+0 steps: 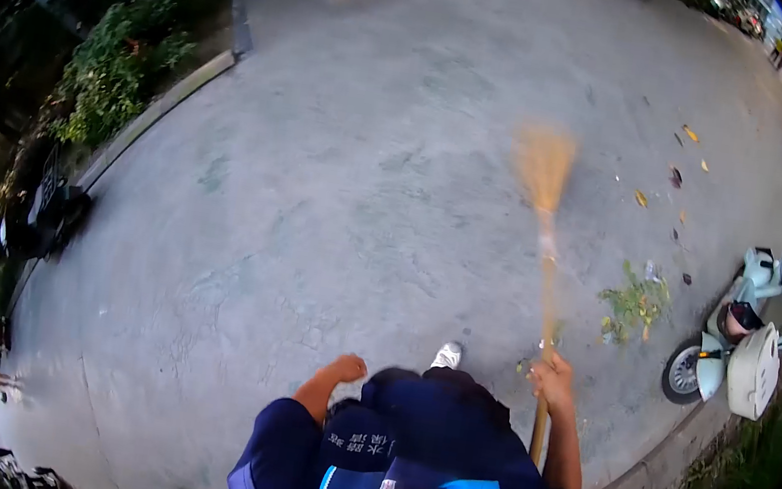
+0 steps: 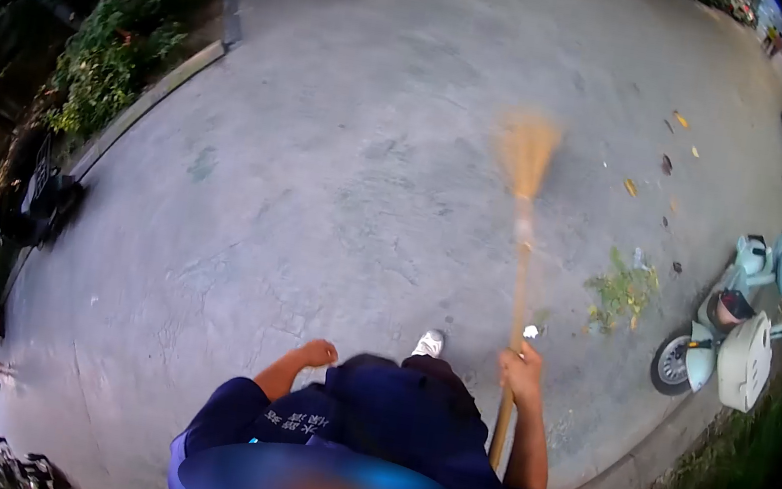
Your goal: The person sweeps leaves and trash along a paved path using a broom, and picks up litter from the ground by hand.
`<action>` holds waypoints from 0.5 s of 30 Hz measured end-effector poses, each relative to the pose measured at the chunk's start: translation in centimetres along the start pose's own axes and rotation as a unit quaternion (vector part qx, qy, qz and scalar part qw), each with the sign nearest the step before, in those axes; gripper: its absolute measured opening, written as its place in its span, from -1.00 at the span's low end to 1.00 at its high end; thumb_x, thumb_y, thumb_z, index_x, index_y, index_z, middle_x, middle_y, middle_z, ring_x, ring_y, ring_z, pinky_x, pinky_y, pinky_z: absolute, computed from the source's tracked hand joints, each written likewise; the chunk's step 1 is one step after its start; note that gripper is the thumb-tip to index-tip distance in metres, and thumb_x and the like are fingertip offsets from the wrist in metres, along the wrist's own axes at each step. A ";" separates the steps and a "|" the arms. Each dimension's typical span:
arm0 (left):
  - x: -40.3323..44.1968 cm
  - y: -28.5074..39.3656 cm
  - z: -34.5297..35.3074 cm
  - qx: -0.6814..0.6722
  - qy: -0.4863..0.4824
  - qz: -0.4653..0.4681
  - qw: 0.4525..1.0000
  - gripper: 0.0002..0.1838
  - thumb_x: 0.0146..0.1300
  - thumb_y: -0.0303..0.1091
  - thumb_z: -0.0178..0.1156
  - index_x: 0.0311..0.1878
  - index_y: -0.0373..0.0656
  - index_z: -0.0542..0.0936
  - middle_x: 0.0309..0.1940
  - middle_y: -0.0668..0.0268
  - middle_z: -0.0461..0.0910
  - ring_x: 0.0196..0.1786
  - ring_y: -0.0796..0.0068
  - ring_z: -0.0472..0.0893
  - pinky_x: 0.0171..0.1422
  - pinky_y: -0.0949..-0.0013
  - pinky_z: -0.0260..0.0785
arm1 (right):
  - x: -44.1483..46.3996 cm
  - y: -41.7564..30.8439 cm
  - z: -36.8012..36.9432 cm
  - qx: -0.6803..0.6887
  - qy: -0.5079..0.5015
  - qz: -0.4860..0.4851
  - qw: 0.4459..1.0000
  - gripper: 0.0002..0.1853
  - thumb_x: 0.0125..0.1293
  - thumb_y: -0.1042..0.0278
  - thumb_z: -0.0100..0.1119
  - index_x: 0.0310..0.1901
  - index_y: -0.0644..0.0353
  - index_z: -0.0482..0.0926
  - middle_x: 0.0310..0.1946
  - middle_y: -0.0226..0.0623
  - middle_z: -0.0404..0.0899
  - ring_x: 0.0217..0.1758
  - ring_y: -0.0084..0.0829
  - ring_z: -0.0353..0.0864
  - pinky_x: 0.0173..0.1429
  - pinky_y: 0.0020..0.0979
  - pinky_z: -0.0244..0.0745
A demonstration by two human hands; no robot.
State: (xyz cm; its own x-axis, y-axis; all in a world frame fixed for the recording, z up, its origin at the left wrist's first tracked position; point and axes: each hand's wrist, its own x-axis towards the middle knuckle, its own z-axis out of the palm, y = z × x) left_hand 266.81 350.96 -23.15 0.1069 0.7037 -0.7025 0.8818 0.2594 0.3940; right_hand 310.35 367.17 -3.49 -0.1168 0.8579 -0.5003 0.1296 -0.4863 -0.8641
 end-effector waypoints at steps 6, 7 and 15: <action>9.7 4.0 -13.8 -0.055 0.113 -0.028 0.992 -0.74 0.04 -0.13 0.06 -0.32 -0.05 0.61 -0.33 0.20 0.60 -0.21 0.17 0.56 -0.05 0.23 0.39 | 9.4 -1.5 2.9 -0.061 -0.054 0.029 0.996 -0.85 0.04 0.53 0.04 -0.30 0.17 0.43 -0.75 -0.47 0.29 -0.79 -0.61 0.26 -0.74 -0.53 0.22; 11.5 5.1 -16.1 -0.070 0.122 -0.018 0.990 -0.75 0.05 -0.13 0.07 -0.33 -0.06 0.60 -0.37 0.21 0.61 -0.24 0.19 0.57 -0.08 0.24 0.40 | 10.7 -2.1 3.4 -0.119 -0.061 0.021 0.991 -0.84 0.04 0.52 0.06 -0.28 0.18 0.43 -0.74 -0.44 0.31 -0.78 -0.59 0.29 -0.74 -0.52 0.24; 27.6 6.6 -27.7 -0.061 -0.031 -0.010 0.998 -0.75 0.00 -0.10 0.10 -0.38 -0.02 0.63 -0.43 0.28 0.62 -0.34 0.35 0.60 -0.16 0.33 0.41 | 24.7 -7.6 -2.0 -0.098 0.070 0.152 0.981 -0.83 -0.03 0.53 0.08 -0.33 0.29 0.41 -0.72 -0.31 0.38 -0.75 -0.49 0.39 -0.74 -0.44 0.31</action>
State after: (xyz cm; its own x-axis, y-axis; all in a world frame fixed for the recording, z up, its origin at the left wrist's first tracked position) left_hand 262.82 390.40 -23.52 0.1216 0.6568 -0.7442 0.8222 0.3533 0.4462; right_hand 308.40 392.37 -9.12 0.0910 0.6994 -0.7089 0.3254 -0.6937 -0.6426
